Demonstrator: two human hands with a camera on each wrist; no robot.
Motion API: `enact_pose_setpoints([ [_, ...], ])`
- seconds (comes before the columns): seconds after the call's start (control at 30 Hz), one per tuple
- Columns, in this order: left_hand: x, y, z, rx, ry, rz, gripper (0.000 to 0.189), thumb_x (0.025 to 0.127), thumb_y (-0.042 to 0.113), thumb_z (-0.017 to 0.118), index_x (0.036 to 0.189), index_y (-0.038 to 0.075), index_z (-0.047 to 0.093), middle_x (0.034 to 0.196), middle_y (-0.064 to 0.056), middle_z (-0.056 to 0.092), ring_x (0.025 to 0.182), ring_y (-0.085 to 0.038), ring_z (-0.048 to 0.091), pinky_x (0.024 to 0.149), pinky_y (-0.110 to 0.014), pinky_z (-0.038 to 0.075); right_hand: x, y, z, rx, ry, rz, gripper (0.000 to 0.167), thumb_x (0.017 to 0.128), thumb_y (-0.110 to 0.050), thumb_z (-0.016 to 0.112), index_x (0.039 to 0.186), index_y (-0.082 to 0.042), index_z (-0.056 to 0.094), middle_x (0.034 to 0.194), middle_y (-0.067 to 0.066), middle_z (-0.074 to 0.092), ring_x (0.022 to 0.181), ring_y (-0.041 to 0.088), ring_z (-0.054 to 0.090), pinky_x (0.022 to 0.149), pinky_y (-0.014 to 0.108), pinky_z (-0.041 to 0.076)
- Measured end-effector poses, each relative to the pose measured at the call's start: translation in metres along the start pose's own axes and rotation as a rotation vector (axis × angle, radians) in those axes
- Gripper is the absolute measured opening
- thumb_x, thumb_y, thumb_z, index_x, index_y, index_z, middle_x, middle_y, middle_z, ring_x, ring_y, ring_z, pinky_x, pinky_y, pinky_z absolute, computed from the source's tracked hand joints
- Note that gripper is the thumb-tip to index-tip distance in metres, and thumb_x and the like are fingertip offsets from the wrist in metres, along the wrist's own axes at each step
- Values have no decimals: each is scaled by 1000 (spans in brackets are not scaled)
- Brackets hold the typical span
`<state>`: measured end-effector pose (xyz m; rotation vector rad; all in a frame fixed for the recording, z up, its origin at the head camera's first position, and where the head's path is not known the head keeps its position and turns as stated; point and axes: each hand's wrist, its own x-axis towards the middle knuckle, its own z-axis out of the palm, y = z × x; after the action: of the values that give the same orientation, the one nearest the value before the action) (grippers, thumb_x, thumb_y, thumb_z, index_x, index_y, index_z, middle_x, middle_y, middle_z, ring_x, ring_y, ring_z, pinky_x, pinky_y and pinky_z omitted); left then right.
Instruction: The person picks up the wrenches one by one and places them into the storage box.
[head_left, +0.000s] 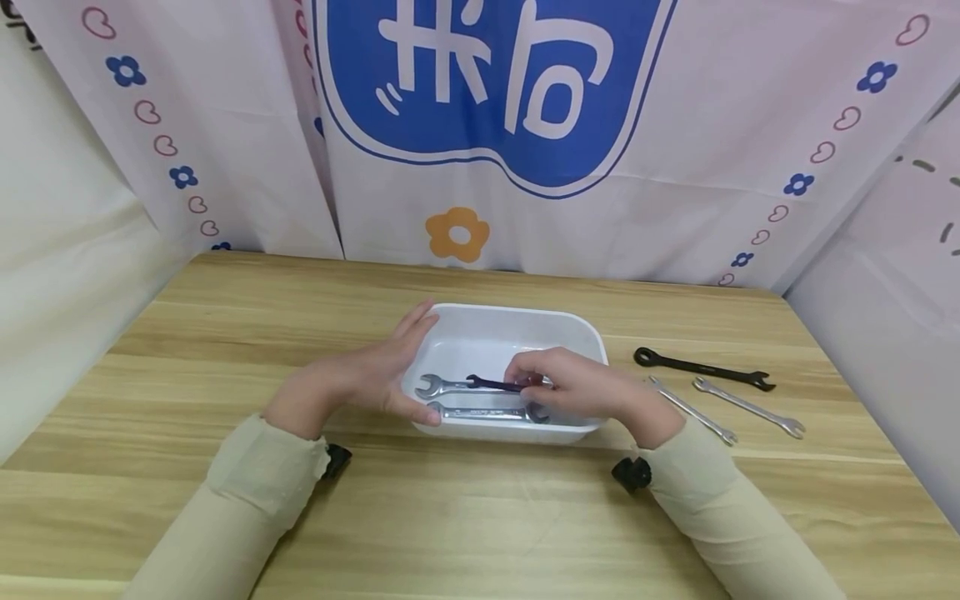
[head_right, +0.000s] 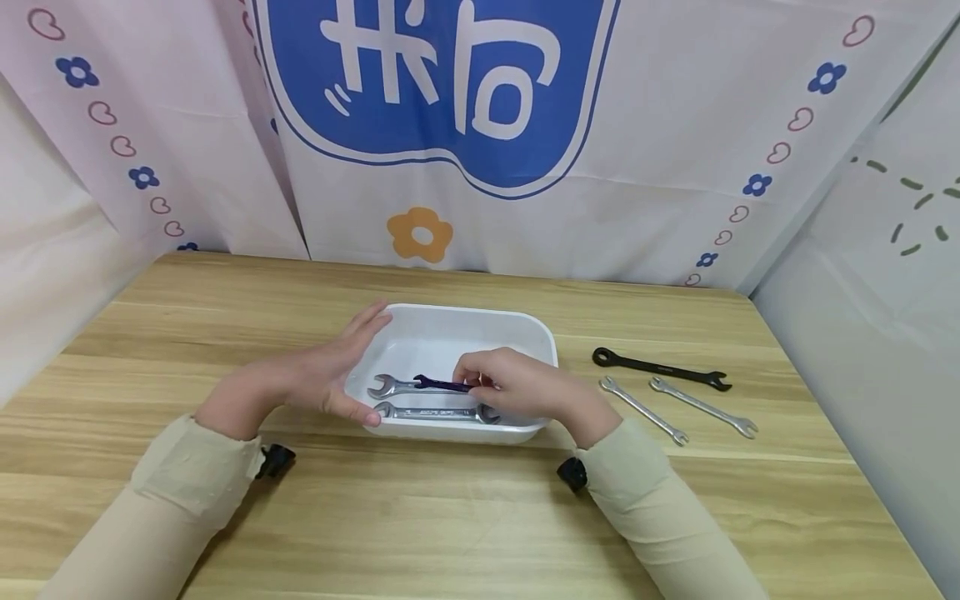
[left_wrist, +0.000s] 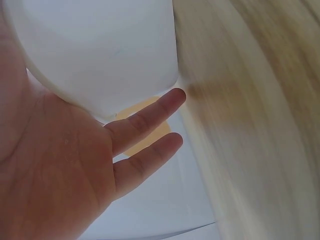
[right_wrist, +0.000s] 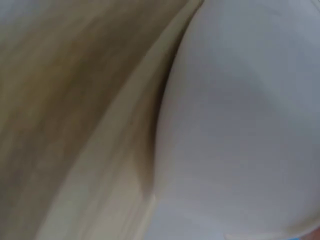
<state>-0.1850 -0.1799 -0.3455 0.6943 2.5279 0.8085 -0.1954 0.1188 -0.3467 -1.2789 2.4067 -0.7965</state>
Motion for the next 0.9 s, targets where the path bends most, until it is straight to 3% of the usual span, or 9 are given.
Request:
enact_pose_setpoints([
  [0.43,1,0,0,-18,-8,-8,139,66,60,85,160,16,-7,164,3,-27,152,-41,12,118,-59,27,4,0,4,-75,-72,78,13,96,-3,58,103,-9,67,93,-2,66,85,9,55,80,25,49],
  [0.7,1,-1,0,-4,-1,0,137,66,61,85,160,15,-5,164,3,-26,150,-41,17,117,-58,30,5,2,5,-124,-73,73,12,95,-2,59,100,-9,67,91,-3,65,86,8,56,82,27,50],
  [0.9,0,0,-1,-1,-1,-1,137,66,61,84,160,15,-5,164,4,-26,150,-41,19,117,-58,31,5,2,5,-144,-78,62,8,94,-4,63,98,-10,68,80,-5,55,81,8,52,77,25,45],
])
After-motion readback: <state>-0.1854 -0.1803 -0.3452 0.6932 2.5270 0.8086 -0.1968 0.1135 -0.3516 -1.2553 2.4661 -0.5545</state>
